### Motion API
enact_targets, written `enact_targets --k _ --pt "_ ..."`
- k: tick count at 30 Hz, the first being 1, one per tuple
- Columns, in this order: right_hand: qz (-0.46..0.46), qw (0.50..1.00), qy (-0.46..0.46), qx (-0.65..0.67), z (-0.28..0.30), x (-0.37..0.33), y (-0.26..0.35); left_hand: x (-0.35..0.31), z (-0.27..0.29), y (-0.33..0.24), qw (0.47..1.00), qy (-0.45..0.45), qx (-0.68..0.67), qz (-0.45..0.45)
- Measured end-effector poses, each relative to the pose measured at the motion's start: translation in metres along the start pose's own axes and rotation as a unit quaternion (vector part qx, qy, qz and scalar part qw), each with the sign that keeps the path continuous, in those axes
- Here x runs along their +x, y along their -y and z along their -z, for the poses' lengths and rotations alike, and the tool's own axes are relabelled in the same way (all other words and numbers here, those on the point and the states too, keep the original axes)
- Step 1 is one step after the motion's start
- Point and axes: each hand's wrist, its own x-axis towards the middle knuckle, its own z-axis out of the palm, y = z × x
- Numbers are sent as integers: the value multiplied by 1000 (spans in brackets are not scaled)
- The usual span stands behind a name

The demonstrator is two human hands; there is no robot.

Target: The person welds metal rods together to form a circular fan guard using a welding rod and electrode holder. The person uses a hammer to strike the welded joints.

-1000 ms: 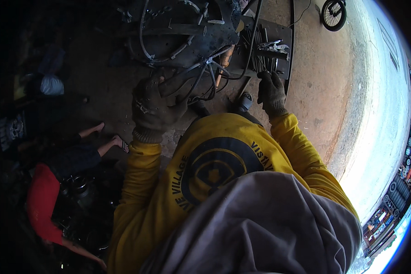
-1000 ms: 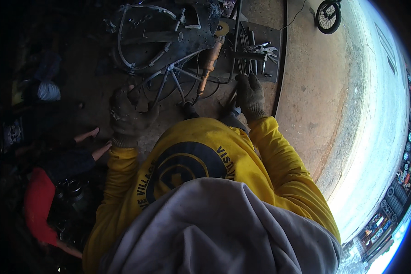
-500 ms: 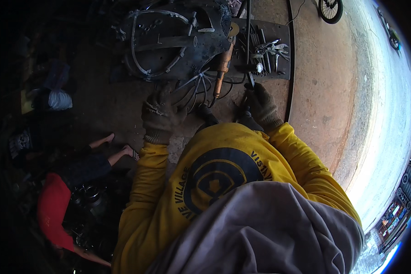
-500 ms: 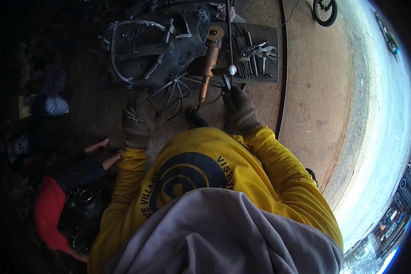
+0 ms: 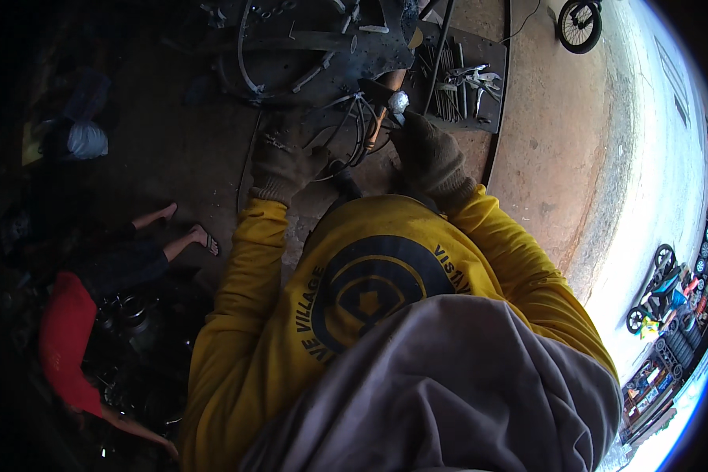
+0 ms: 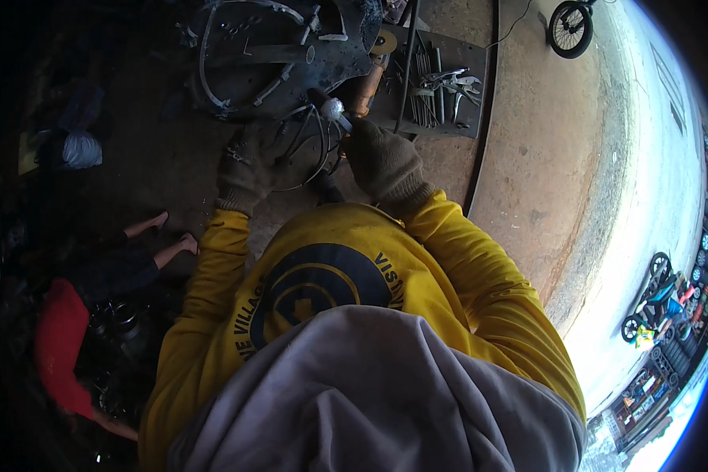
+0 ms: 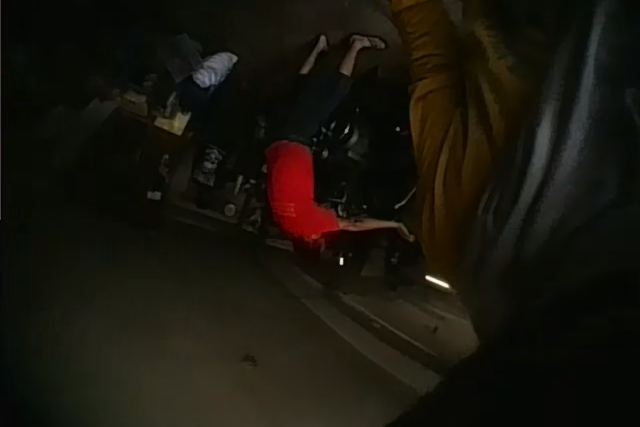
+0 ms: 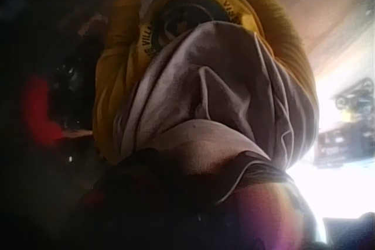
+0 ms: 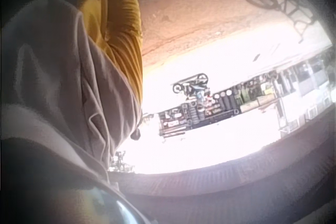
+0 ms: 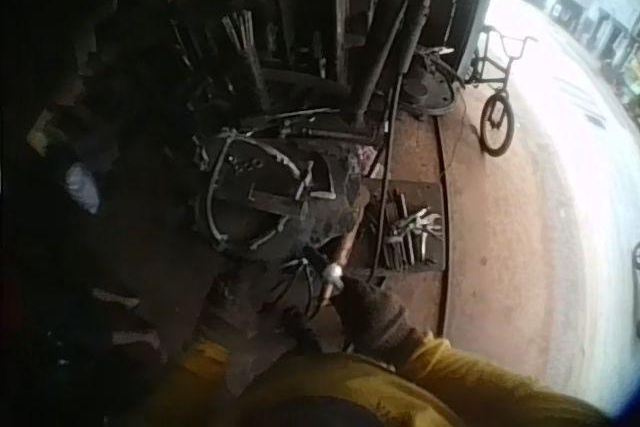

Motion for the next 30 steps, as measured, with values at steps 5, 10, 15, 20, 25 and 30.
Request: enact_targets --k 5,10,15,20,25,30 --pt "-87 995 33 32 5 7 8 -6 15 -3 985 73 -102 121" --pt "-1 997 67 -36 1 7 -1 -6 11 -1 986 53 -98 125" --pt "-22 998 54 7 17 19 21 -8 9 0 978 80 -120 152" --pt "-43 993 108 -7 2 27 1 -8 11 2 976 92 -124 155" --pt "80 996 25 1 7 24 1 -4 24 -9 964 151 -92 197" --pt "-33 995 94 30 4 29 5 -12 15 -4 971 112 -90 189"
